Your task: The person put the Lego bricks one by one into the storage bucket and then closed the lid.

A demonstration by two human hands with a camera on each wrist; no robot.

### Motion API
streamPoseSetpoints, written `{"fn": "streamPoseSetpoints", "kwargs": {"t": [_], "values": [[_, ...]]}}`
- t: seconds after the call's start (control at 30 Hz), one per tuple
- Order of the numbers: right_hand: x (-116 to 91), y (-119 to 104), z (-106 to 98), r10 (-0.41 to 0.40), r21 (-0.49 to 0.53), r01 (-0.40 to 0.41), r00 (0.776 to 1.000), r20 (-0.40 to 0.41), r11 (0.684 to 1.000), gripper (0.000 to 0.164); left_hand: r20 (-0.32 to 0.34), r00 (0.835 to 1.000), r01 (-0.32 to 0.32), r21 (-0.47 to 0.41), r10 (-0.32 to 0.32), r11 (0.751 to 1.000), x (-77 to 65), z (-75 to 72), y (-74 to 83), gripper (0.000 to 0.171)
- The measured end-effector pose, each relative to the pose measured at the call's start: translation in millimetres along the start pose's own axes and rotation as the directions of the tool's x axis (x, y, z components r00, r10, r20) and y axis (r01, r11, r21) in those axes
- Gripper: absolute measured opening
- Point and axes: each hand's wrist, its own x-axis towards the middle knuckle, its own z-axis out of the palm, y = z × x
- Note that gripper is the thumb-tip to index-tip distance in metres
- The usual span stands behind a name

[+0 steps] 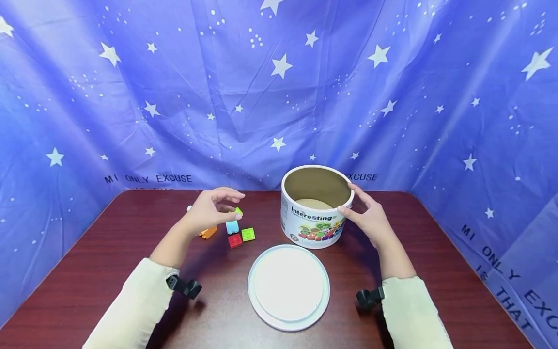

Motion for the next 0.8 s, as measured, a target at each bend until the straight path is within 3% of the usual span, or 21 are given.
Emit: {"fn": "streamPoseSetpoints", "kwargs": {"t": [0.13,0.6,0.8], "values": [[0,0,0,-0.011,0.016,0.011,1.0,-0.003,1.0,0.073,-0.039,0.999,-0.015,-0.005,0.015,1.0,-8.4,-7.8,-7.1,0.046],[0,3,0,-0.023,0.039,0.023,1.0,0.001,0.999,0.072,-0.2,0.976,0.094,0.053,-0.082,0.994,-43.9,-31.9,-42.8,0.045],[0,4,0,-0.027,0.032,0.027,1.0,0.002,0.999,0.072,-0.219,0.967,0.155,0.103,-0.129,0.983,-51.0,-42.4,-57.3,0.045]]}}
